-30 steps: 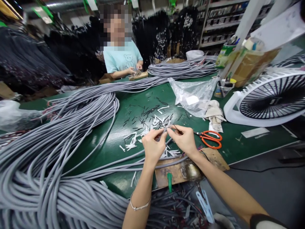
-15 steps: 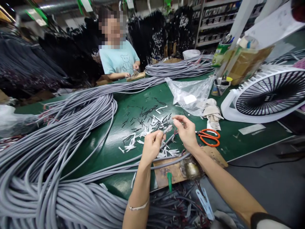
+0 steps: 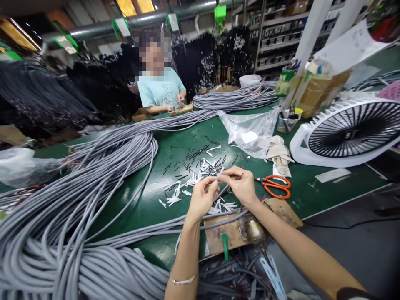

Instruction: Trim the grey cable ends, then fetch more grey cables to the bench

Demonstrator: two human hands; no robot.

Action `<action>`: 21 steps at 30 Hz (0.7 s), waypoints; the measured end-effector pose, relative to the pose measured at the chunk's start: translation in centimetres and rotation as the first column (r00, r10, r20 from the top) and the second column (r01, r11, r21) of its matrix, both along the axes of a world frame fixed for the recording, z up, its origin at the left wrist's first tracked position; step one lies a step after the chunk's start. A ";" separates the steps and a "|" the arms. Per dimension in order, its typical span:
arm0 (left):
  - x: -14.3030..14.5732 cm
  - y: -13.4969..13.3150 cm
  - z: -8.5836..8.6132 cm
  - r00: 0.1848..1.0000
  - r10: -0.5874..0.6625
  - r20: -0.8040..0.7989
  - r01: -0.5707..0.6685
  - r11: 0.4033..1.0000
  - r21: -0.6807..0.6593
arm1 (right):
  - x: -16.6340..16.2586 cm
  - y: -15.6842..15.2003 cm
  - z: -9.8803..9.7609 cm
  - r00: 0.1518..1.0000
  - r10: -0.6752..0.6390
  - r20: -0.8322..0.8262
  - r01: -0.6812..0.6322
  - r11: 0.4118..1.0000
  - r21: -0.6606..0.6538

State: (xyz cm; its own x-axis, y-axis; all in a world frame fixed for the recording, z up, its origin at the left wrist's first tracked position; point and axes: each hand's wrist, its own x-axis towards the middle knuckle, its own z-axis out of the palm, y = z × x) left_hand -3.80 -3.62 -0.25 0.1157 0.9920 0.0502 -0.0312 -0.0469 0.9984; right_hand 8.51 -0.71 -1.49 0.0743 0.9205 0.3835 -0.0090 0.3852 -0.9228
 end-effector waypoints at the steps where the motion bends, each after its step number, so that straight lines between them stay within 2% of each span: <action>1: 0.2 0.0 -0.1 0.999 0.040 -0.002 -0.040 0.999 -0.004 | 0.1 -0.3 0.2 0.994 -0.072 0.085 0.063 0.992 0.110; 3: 0.5 0.2 -0.4 0.996 0.088 0.003 -0.088 0.996 -0.023 | 0.2 -0.9 0.5 0.966 -0.172 0.193 0.113 0.951 0.286; 4: 0.5 0.3 -0.4 0.994 0.104 0.021 -0.103 0.994 -0.033 | 0.2 -1.1 0.7 0.963 -0.165 0.213 0.085 0.937 0.340; 6: 0.2 0.6 -0.5 0.978 0.172 0.121 -0.167 0.985 -0.050 | 0.1 -1.4 1.0 0.970 -0.041 0.238 -0.057 0.919 0.391; 8: -0.3 0.9 -0.3 0.935 0.251 0.249 -0.245 0.968 -0.056 | 0.0 -1.5 1.0 0.962 0.084 0.261 -0.183 0.905 0.385; 9: -0.6 1.0 -0.2 0.918 0.275 0.287 -0.273 0.961 -0.047 | 0.0 -1.4 1.0 0.965 0.088 0.246 -0.175 0.917 0.358; 12: -1.0 0.9 0.1 0.936 0.260 0.238 -0.275 0.961 0.033 | 0.2 -1.1 0.7 0.989 -0.080 0.124 0.053 0.977 0.207; 14: -0.9 0.7 0.2 0.954 0.258 0.152 -0.272 0.959 0.083 | 0.4 -0.8 0.6 0.987 -0.116 0.109 0.100 0.985 0.142; 18: -0.5 0.3 0.2 0.970 0.238 0.043 -0.241 0.963 0.123 | 0.5 -0.4 1.0 0.967 0.023 0.255 -0.068 0.983 0.171; 21: -0.4 0.3 0.0 0.982 0.188 0.011 -0.188 0.977 0.103 | 0.3 0.0 1.4 0.942 0.035 0.333 -0.106 0.975 0.197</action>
State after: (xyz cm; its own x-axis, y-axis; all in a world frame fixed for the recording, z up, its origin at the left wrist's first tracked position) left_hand -4.19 -3.35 -0.20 -0.0723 0.9855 0.1538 -0.0129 -0.1551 0.9878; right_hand 8.78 -0.73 -0.04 -0.1494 0.8152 0.5596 0.2439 0.5788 -0.7781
